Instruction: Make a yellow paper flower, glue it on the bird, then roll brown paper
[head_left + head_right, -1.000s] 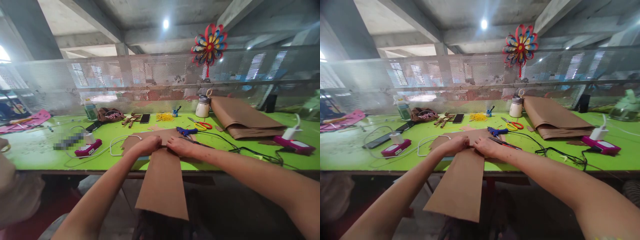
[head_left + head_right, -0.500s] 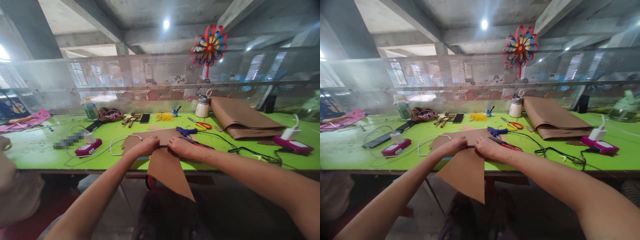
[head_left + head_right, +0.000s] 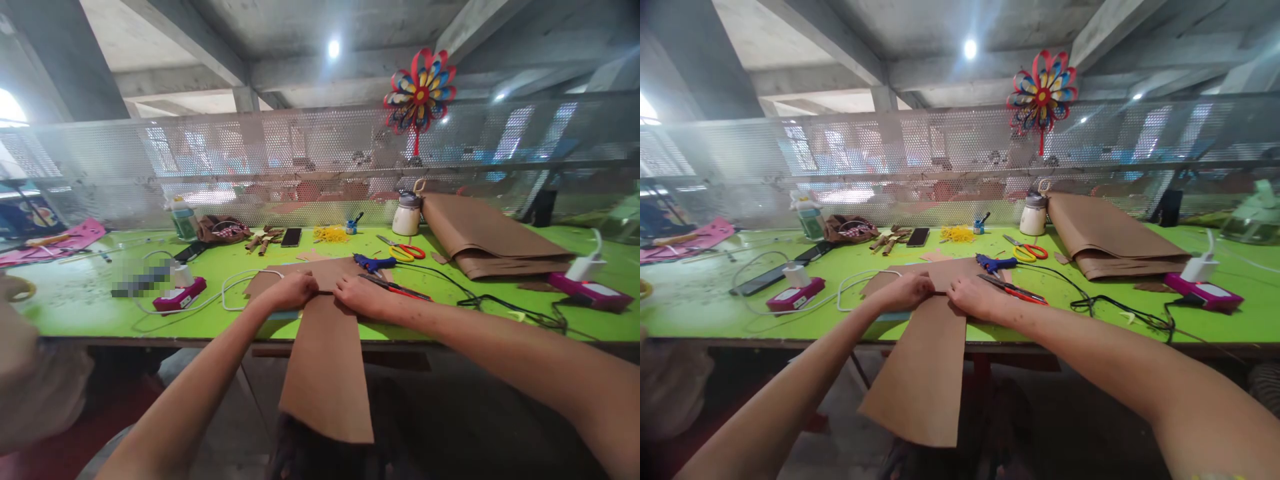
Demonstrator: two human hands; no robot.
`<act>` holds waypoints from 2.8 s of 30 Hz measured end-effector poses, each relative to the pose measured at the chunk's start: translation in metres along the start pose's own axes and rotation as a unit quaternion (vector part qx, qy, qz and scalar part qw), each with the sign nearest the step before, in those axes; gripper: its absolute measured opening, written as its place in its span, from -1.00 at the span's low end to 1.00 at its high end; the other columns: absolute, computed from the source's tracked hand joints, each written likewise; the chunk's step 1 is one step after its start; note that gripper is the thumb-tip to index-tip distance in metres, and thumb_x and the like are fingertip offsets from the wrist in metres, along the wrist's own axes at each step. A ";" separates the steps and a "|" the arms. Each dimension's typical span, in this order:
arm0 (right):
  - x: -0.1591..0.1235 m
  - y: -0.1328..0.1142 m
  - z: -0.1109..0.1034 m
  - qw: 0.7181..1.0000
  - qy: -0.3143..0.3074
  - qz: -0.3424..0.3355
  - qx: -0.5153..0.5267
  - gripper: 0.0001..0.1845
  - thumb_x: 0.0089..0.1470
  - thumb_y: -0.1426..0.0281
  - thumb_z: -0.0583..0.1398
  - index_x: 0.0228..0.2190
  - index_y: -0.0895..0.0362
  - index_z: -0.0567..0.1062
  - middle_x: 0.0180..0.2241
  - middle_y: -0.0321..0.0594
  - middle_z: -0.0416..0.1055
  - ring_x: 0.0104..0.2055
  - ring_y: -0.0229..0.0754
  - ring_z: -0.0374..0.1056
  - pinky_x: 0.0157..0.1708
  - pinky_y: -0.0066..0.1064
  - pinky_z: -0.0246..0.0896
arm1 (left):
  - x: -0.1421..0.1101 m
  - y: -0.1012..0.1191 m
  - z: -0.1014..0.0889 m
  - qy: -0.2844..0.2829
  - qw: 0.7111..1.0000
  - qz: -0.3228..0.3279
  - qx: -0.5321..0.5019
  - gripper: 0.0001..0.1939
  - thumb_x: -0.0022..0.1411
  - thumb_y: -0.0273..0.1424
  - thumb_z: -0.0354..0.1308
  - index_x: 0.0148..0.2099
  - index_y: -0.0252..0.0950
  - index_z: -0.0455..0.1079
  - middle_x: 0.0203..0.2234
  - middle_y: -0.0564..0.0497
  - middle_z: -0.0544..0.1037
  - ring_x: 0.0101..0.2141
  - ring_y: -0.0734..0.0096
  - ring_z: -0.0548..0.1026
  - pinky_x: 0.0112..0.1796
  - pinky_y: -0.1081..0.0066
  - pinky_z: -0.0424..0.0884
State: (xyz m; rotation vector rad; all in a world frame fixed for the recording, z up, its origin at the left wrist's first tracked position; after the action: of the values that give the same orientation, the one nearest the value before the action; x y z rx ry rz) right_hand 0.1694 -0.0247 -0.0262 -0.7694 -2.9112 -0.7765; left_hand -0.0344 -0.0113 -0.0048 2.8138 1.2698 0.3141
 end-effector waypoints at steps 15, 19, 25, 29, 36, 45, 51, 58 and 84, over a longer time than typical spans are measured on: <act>-0.009 0.022 -0.014 0.992 0.107 -0.001 -0.066 -0.80 0.15 0.52 -0.01 -0.33 0.27 0.41 -0.35 -0.05 0.31 -0.25 -0.07 0.17 -0.30 -0.26 0.09 | 0.047 0.002 0.010 -0.054 0.945 0.018 -0.323 -0.67 0.18 -0.26 -0.04 -0.49 -0.38 0.33 -0.54 0.05 0.39 -0.47 0.49 0.24 -0.39 0.48 0.20; -0.006 0.020 -0.016 0.990 0.128 0.010 -0.049 -0.81 0.14 0.52 0.00 -0.35 0.26 0.42 -0.35 -0.06 0.31 -0.25 -0.07 0.15 -0.28 -0.27 0.09 | 0.043 -0.002 0.017 -0.032 0.926 0.028 -0.376 -0.71 0.19 -0.27 -0.04 -0.39 -0.39 0.36 -0.43 -0.01 0.43 -0.38 0.43 0.28 -0.28 0.42 0.23; -0.002 0.028 -0.008 0.963 0.171 0.135 0.157 -0.79 -0.02 0.57 0.10 -0.30 0.22 0.48 -0.32 -0.06 0.35 -0.19 -0.09 0.18 -0.16 -0.26 0.10 | 0.036 0.005 0.020 -0.027 0.890 -0.040 -0.454 -0.70 0.11 -0.21 0.10 -0.40 -0.40 0.37 -0.53 0.03 0.38 -0.48 0.49 0.25 -0.41 0.47 0.20; 0.004 0.045 -0.005 0.805 0.165 0.284 0.493 -0.52 -0.22 0.63 0.13 -0.16 0.24 0.44 -0.28 -0.11 0.42 -0.25 -0.15 0.29 -0.20 -0.33 0.19 | 0.031 0.012 0.016 -0.011 0.854 -0.061 -0.517 -0.68 0.13 -0.19 0.10 -0.30 -0.40 0.38 -0.51 0.00 0.42 -0.50 0.50 0.31 -0.44 0.48 0.21; 0.005 0.035 0.007 0.550 0.166 0.278 0.770 -0.68 -0.07 0.24 0.21 -0.32 0.22 0.52 -0.37 -0.17 0.49 -0.35 -0.17 0.36 -0.35 -0.39 0.22 | 0.032 0.014 0.012 -0.001 0.858 -0.025 -0.512 -0.63 0.16 -0.18 0.09 -0.22 -0.43 0.42 -0.37 -0.09 0.48 -0.41 0.45 0.37 -0.37 0.45 0.25; 0.000 0.031 0.018 0.510 0.169 0.324 0.779 -0.61 -0.24 0.16 0.31 -0.43 0.22 0.51 -0.49 -0.18 0.49 -0.49 -0.19 0.34 -0.47 -0.38 0.16 | 0.033 0.019 0.010 0.011 0.889 -0.014 -0.458 -0.64 0.16 -0.16 0.07 -0.41 -0.41 0.34 -0.61 0.09 0.31 -0.58 0.60 0.19 -0.53 0.53 0.11; 0.002 0.038 0.025 0.643 0.235 0.303 0.663 -0.65 -0.15 0.15 0.24 -0.52 0.24 0.53 -0.56 -0.28 0.40 -0.50 -0.28 0.22 -0.46 -0.43 0.06 | 0.035 0.017 0.012 0.033 0.917 -0.006 -0.397 -0.63 0.17 -0.14 0.03 -0.40 -0.39 0.34 -0.58 0.08 0.32 -0.53 0.56 0.22 -0.50 0.53 0.15; -0.001 0.037 0.022 0.634 0.207 0.277 0.692 -0.63 -0.14 0.15 0.23 -0.47 0.24 0.52 -0.51 -0.25 0.40 -0.47 -0.28 0.21 -0.46 -0.44 0.04 | 0.036 0.019 0.017 0.058 0.923 -0.003 -0.381 -0.62 0.18 -0.13 0.00 -0.33 -0.39 0.38 -0.51 0.03 0.39 -0.47 0.50 0.28 -0.46 0.52 0.19; -0.002 0.046 0.028 0.664 0.225 0.298 0.648 -0.60 -0.19 0.08 0.22 -0.61 0.21 0.47 -0.67 -0.38 0.16 -0.57 -0.35 -0.01 -0.55 -0.46 -0.17 | 0.024 0.017 0.018 -0.095 0.882 -0.053 -0.459 -0.61 0.20 -0.09 -0.02 -0.25 -0.36 0.32 -0.73 0.09 0.35 -0.68 0.52 0.35 -0.61 0.52 0.17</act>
State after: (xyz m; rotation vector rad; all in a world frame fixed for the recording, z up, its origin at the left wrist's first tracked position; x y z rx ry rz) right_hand 0.1959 0.0226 -0.0303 -0.9279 -1.7415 0.9604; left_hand -0.0031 -0.0040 -0.0160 1.9014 0.8809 0.4637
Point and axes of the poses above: each hand's wrist, its own x-axis towards the middle knuckle, its own z-axis out of the palm, y = z × x, the point moved 1 cm from there along x, towards the middle knuckle
